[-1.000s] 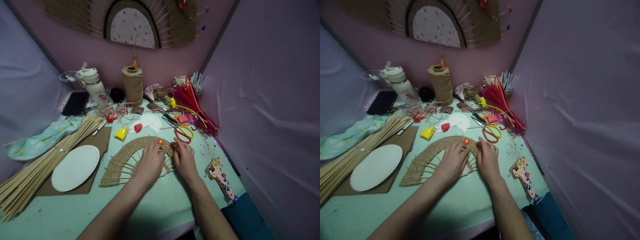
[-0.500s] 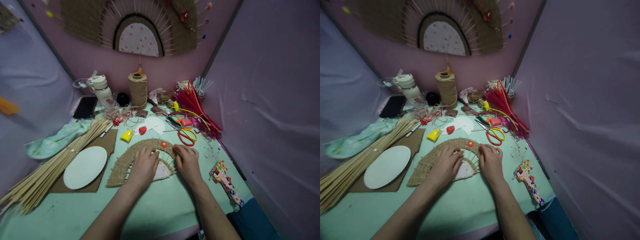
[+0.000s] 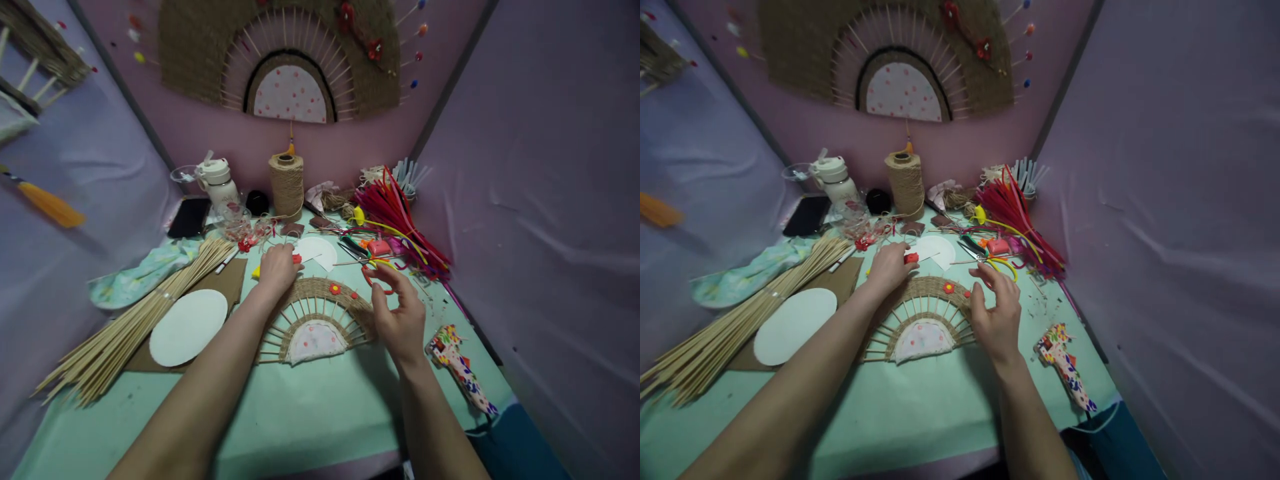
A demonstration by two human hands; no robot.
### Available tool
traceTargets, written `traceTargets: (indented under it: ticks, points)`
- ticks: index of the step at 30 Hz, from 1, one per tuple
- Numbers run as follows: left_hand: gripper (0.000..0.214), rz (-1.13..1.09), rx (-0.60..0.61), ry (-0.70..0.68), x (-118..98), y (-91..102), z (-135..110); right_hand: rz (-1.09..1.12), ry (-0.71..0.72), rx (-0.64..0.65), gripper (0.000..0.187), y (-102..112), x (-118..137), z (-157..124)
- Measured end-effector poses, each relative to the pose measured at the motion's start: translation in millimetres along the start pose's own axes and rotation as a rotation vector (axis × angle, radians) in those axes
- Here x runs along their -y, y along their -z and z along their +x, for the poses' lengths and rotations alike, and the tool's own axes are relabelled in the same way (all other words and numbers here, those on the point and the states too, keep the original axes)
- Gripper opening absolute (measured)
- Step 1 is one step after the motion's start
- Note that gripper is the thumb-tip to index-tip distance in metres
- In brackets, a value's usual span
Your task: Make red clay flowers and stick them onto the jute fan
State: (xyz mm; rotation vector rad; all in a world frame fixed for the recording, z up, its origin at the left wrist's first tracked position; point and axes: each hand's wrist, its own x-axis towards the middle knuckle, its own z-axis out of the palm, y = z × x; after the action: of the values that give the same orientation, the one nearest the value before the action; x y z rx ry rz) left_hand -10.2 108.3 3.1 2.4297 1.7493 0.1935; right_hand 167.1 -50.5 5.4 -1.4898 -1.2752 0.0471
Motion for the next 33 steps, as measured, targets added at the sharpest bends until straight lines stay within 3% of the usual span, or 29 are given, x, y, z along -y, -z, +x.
traceTargets:
  ticks: [7, 11, 14, 18, 21, 23, 26, 29, 33]
  points:
    - [0.038, -0.038, 0.044, 0.017, 6, -11.4, 11, 0.243, -0.115, -0.041, 0.028, 0, 7, 26]
    - [0.034, -0.089, 0.047, 0.022, 10, -10.1, 12, 0.245, -0.125, 0.105, 0.025, -9, 7, 49]
    - [0.037, -0.143, 0.046, 0.031, 12, -9.2, 11, 0.182, -0.098, 0.378, 0.033, -39, 4, 70]
    - [0.044, -0.243, 0.017, 0.040, 16, -9.7, 11, 0.028, -0.106, 0.668, 0.048, -102, -7, 89]
    - [0.045, -0.341, -0.048, 0.053, 21, -7.5, 13, -0.019, -0.137, 0.727, 0.045, -141, -21, 90]
    - [0.045, -0.397, -0.114, 0.068, 26, -3.9, 14, -0.041, -0.156, 0.742, 0.040, -154, -29, 88]
    - [0.049, -0.561, -0.240, 0.046, 31, 1.0, 15, -0.031, -0.163, 0.726, 0.037, -159, -35, 85]
    - [0.057, -0.887, -0.338, -0.014, 30, 1.4, 10, 0.020, -0.147, 0.668, 0.038, -151, -31, 84]
    - [0.064, -1.178, -0.318, -0.045, 21, -0.5, -6, 0.112, -0.085, 0.551, 0.038, -124, -14, 80]
